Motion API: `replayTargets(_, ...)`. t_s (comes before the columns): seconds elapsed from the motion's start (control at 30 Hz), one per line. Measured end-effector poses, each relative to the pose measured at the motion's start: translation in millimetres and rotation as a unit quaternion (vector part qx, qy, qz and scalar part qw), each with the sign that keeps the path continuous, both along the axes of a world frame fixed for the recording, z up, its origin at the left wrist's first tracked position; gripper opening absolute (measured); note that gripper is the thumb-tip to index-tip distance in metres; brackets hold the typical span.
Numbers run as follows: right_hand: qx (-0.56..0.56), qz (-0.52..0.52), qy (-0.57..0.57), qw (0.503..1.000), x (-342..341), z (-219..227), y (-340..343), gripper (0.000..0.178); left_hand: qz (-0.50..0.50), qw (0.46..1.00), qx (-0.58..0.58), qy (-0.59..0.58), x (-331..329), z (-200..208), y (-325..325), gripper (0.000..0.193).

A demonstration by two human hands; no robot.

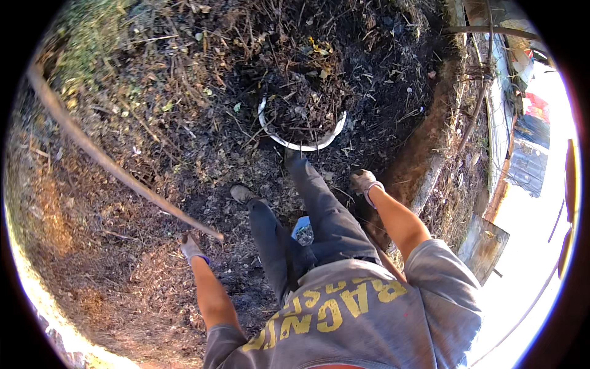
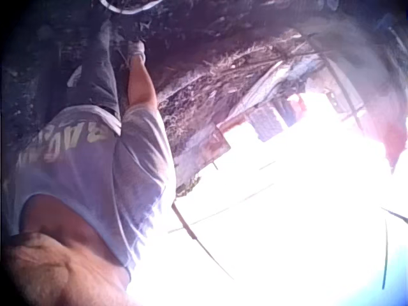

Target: The person scoops compost from a large pile into a bucket using a pitchfork, then carries the bucket to a blue cart and dumps the contents. The cycle repeats multiple times.

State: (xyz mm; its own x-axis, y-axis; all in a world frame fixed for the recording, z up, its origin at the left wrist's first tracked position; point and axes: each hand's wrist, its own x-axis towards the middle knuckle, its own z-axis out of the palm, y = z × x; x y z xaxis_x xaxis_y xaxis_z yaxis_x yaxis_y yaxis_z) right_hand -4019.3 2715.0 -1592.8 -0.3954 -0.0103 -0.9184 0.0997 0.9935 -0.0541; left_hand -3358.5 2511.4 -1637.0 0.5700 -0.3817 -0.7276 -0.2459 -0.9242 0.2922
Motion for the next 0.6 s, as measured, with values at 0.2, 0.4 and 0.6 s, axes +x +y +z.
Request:
replayTargets(0.2,-0.024,0.021,0.111,0.993,-52,-175,-1,0.035,-0.131,0.964,-0.075,0.218,-217,-90,-145,0.026)
replayTargets(0.4,-0.070,-0.221,0.279,0.932,-132,-301,-17,0.051,-0.195,0.919,-0.045,0.339,-438,-201,-220,0.028)
replayTargets(0.6,-0.177,-0.458,0.155,0.857,-130,-323,-90,0.040,-0.146,0.967,-0.116,0.174,-519,-223,-211,0.040)
